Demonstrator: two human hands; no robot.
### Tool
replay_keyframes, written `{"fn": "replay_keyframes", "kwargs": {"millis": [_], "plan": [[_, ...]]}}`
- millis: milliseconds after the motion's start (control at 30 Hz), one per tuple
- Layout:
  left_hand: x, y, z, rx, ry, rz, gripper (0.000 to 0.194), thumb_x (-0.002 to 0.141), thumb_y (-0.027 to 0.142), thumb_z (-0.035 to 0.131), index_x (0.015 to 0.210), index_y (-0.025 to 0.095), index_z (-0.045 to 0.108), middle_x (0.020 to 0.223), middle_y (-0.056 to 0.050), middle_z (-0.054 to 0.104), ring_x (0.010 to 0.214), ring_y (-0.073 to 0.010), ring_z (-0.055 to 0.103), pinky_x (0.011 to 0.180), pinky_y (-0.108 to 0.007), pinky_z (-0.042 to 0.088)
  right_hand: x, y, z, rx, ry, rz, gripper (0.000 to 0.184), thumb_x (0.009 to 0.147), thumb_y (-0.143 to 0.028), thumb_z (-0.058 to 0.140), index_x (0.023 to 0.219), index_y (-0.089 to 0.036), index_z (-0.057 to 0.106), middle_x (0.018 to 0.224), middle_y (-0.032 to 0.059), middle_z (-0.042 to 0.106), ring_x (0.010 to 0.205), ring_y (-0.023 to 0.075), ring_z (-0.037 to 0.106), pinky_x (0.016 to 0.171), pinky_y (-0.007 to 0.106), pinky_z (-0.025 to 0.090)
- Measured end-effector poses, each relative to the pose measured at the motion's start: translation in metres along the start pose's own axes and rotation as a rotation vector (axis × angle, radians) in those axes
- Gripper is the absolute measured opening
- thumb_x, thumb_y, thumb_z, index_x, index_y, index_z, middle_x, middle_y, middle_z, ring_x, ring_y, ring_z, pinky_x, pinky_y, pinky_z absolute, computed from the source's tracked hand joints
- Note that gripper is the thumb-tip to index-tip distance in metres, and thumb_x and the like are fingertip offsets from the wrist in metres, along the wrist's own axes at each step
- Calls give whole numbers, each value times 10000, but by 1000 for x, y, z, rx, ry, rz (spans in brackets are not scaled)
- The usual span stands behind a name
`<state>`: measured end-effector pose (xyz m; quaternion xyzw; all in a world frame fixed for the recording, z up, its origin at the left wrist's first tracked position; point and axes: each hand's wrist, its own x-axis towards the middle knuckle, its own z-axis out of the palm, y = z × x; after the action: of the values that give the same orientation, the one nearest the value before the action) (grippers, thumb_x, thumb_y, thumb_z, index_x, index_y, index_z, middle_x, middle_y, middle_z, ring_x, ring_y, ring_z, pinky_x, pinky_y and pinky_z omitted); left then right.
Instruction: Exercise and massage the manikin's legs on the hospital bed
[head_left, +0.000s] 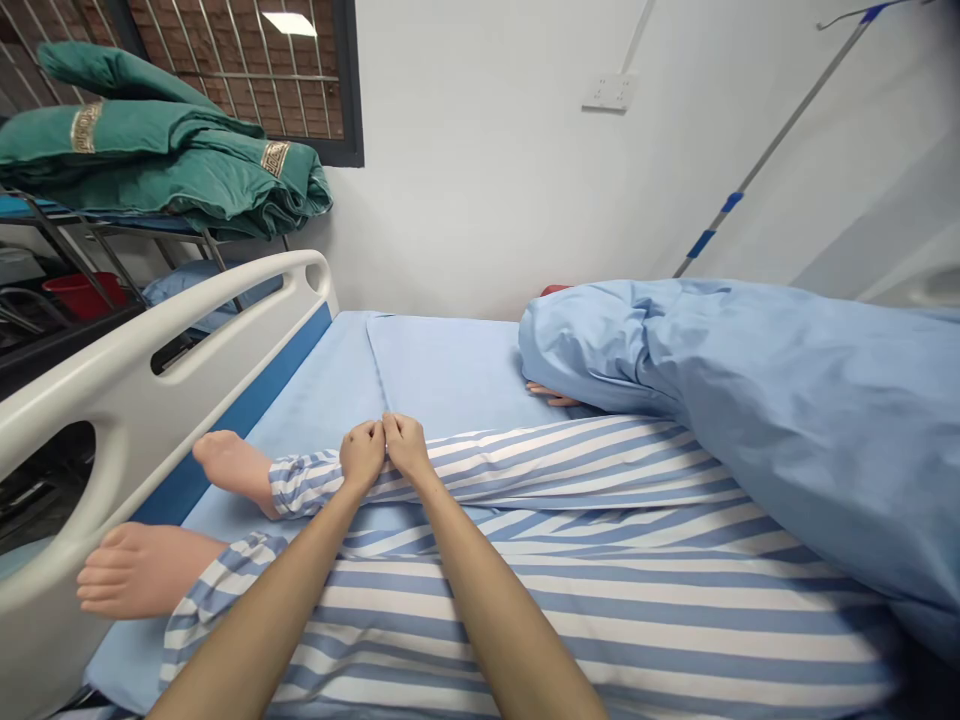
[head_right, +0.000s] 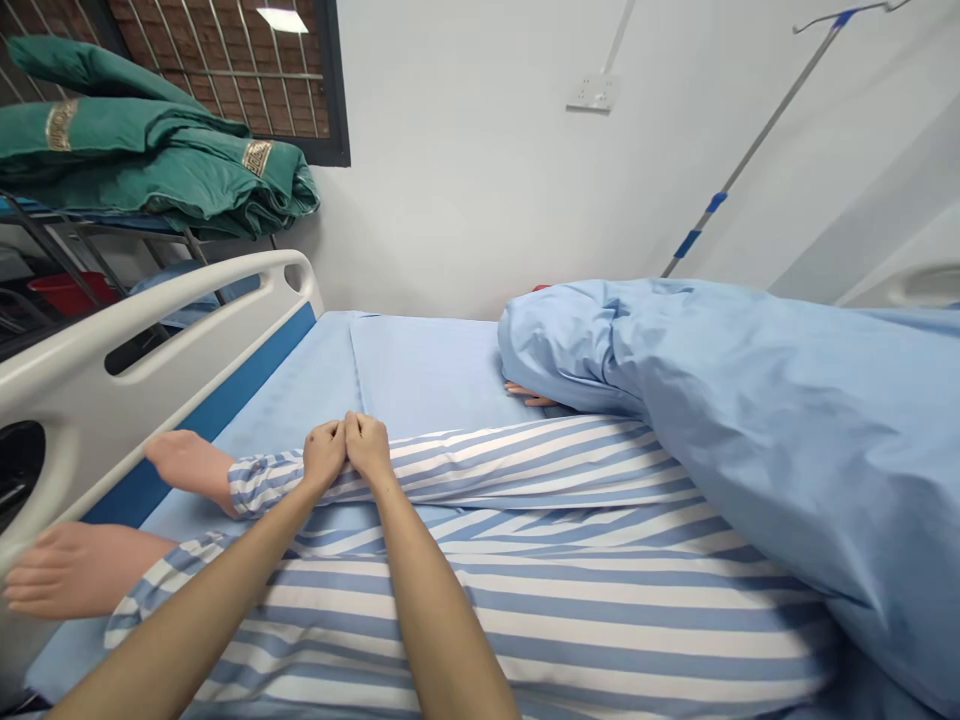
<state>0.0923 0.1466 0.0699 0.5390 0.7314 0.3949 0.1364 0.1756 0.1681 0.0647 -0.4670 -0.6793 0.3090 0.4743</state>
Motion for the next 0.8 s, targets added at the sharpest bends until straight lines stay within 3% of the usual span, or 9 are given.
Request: {"fn": "replay_keyframes", "kwargs": {"millis": [100,233,400,533,667,800], "plan": [[8,14,2,-33,-11,20,350,764,366,378,473,179,434,471,21,425,503,-99,348,509,-237,232,2,-1,-4,157,40,40,418,852,-409,313,526,-176,431,487,-33,411,508,98,371,491,212,271],[10,32,15,-274,74,-46,313,750,330,379,475,181,404,452,38,371,492,-90,338,494,-223,253,6,-1,-10,304,86,108,428,848,-437,315,528,-172,418,502,-27,410,511,95,365,484,214,279],[-2,27,30,-229,126,-53,312,774,314,357,497,182,417,482,32,431,508,-93,343,518,-230,256,7,0,-12,328,127,172,423,841,-451,341,507,-193,321,476,-42,332,483,89,319,462,220,268],[-6,20,30,-198,98,-7,327,795,327,335,520,183,439,509,16,478,518,-96,360,536,-231,260,7,-6,-15,158,91,176,434,865,-429,298,506,-193,355,477,-26,389,485,103,354,479,229,272],[-6,22,28,-187,60,17,337,788,350,340,509,182,426,489,17,461,509,-95,350,521,-231,242,10,-17,-31,-194,36,55,461,885,-408,273,535,-187,476,532,9,504,521,122,409,524,244,262],[-8,26,29,-130,55,9,339,773,356,355,491,180,419,481,15,453,511,-95,352,517,-233,234,9,-13,-42,-311,-4,-17,473,900,-394,248,590,-187,539,576,23,554,544,125,439,544,247,257]]}}
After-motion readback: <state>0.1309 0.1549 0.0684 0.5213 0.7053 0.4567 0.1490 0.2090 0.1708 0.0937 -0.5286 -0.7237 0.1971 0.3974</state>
